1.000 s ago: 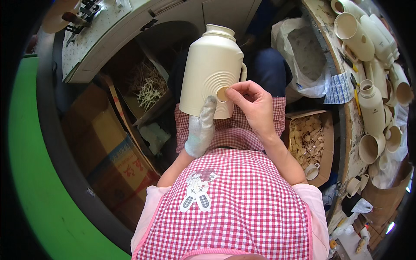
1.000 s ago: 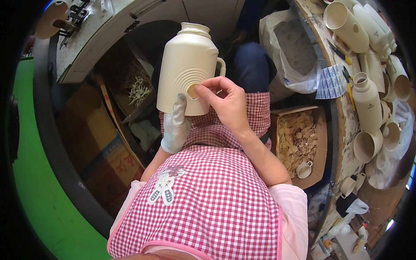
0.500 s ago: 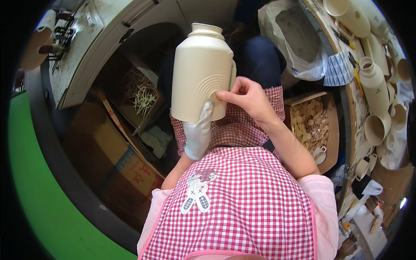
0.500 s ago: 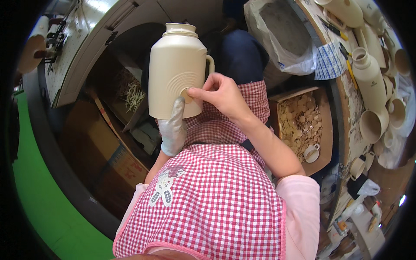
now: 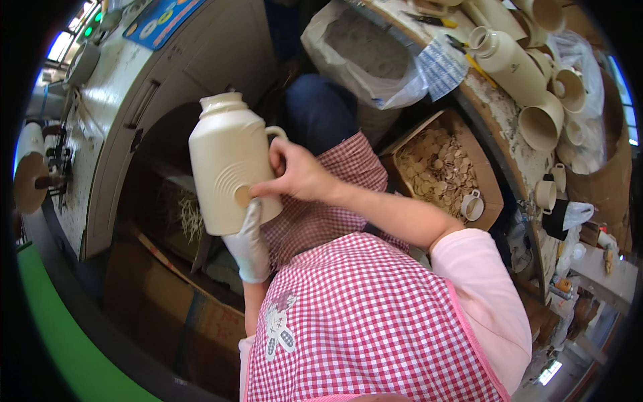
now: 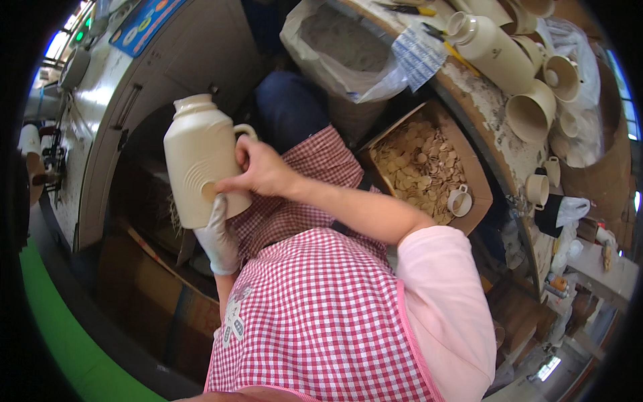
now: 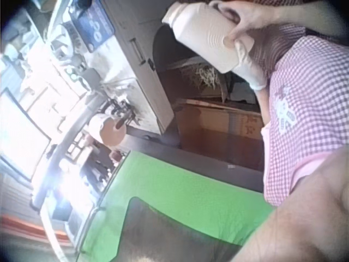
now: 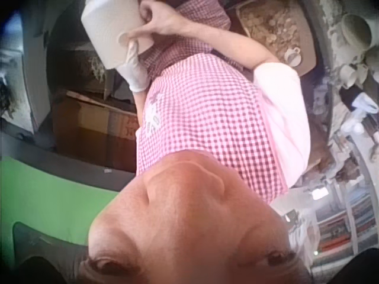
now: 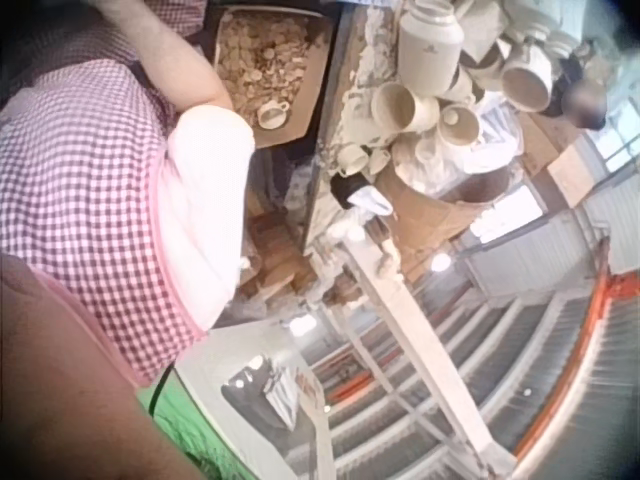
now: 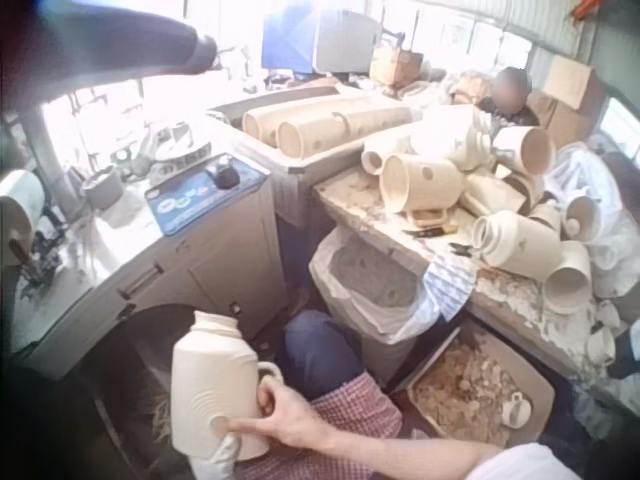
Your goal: The person repeatedly picks up white ceramic pitchers, smooths the interior rim with a tool, and rubs the exterior surface with a small wooden block. They handle each pitcher one at a time, rotating it to access different areas, then place it back on the workbench.
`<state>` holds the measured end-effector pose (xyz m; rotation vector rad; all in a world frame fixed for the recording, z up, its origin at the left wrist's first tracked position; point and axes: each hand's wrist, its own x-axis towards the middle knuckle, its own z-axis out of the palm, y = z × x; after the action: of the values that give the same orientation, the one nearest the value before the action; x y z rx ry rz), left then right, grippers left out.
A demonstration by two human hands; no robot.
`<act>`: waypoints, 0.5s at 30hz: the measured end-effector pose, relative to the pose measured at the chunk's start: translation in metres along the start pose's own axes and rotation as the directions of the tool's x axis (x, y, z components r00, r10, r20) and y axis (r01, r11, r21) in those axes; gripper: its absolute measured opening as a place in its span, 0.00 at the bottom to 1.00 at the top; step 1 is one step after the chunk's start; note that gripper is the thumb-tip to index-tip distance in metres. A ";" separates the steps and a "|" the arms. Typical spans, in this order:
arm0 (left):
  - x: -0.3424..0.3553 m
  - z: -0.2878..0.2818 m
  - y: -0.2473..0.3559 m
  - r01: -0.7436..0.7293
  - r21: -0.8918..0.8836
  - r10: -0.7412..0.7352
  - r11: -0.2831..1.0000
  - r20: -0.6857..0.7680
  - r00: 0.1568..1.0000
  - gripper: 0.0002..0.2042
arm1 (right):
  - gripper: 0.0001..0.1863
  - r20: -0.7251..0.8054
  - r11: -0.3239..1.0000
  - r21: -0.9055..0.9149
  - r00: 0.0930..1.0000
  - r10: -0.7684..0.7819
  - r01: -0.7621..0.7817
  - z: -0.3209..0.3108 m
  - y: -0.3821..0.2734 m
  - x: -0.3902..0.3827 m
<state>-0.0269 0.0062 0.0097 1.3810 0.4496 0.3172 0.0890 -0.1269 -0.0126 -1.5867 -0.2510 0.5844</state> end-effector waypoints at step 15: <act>0.030 -0.051 0.020 0.139 -0.449 -0.196 0.882 -0.083 0.977 0.25 | 0.05 0.187 -0.374 -0.927 0.837 -0.514 -0.023 -0.413 -0.043 0.106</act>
<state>-0.0246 0.0677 0.0195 0.8728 0.5602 0.3408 0.3949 -0.4255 0.0090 -3.1354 -1.0804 -0.7536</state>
